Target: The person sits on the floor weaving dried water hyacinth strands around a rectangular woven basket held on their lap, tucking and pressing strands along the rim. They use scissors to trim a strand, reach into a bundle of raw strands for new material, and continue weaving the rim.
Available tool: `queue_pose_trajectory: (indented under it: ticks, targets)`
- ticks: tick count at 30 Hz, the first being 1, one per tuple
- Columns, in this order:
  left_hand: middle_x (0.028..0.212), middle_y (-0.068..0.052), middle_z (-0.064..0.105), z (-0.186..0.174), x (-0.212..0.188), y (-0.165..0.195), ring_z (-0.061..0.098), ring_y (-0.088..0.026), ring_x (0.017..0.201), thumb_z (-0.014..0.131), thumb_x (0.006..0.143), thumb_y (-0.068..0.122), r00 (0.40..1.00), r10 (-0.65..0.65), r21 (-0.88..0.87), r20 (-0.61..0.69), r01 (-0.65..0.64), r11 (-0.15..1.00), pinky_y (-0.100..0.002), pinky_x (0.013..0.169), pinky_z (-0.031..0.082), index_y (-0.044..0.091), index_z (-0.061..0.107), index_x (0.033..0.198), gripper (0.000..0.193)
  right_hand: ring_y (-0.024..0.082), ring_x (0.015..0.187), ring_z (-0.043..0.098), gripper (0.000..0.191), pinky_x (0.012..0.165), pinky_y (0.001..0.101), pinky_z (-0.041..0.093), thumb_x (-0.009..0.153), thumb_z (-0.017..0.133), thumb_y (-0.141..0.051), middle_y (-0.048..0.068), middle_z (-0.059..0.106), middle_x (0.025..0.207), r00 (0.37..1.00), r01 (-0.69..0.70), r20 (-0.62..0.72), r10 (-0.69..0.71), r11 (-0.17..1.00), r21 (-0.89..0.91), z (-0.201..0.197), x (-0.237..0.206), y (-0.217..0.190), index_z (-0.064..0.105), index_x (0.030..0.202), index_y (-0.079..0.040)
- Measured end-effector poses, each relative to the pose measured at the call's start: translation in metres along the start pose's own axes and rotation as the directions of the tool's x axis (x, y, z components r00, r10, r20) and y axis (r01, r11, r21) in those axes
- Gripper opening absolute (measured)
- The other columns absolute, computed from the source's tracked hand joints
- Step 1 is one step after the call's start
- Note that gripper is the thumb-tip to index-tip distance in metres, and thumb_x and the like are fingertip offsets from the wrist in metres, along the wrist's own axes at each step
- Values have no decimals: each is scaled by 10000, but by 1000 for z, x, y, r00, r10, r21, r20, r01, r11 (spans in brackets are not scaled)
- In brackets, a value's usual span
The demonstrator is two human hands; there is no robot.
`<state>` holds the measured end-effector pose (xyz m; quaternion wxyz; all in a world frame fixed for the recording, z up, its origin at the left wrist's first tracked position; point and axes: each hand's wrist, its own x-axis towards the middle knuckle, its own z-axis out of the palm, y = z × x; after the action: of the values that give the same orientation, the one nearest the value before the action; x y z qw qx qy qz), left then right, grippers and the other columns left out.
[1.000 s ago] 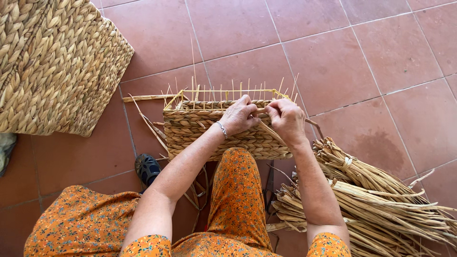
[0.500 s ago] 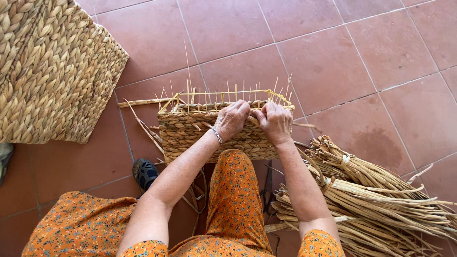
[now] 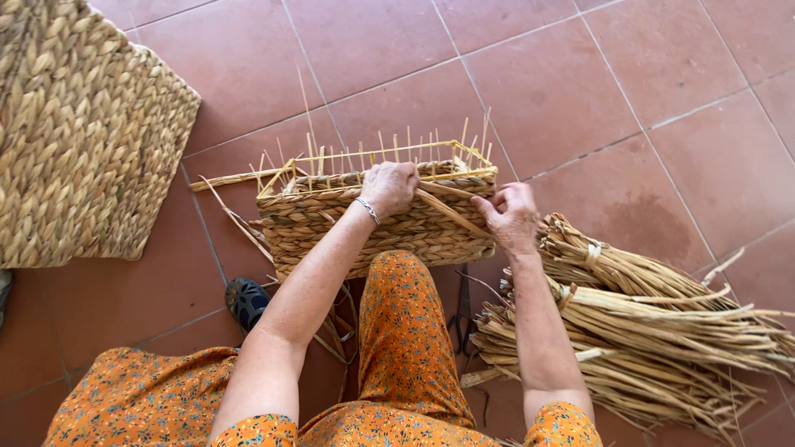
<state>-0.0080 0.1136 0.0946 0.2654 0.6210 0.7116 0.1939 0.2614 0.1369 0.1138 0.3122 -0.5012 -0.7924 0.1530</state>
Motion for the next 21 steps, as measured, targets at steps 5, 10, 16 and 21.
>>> queue_pose_trajectory:
  ticks: [5,10,16,21]
  targets:
    - [833,-148,728,-5,-4,-3,698,-347,827,609,927,219,1000,1,21,-30,-1,1000,-492,797,530,122,742,860,177,134,642,613,387,597,310,517,846,875,-347,41,666,739,971,-238,45,234,950,202,19,-16,15,654,764,-40]
    - [833,-153,724,-11,-15,-5,688,-366,846,654,872,240,999,50,-54,-8,-50,997,-493,799,530,108,749,801,178,119,640,600,373,576,296,512,849,875,-321,44,676,736,955,-296,84,284,918,264,16,-47,17,655,755,-35]
    - [809,-182,732,-12,-27,10,712,-359,791,701,880,191,1000,-17,-46,13,17,999,-487,758,556,109,586,1254,400,134,724,625,329,664,332,532,822,867,-323,33,687,824,935,-345,146,322,922,176,-5,-44,-2,674,827,-56]
    - [1033,-214,614,4,-29,15,702,-309,776,667,889,3,947,228,116,-227,-206,972,-380,600,610,35,544,1169,308,205,992,571,275,940,400,447,859,860,-301,39,654,985,949,252,-120,-292,930,-269,-12,-35,-43,696,948,-99]
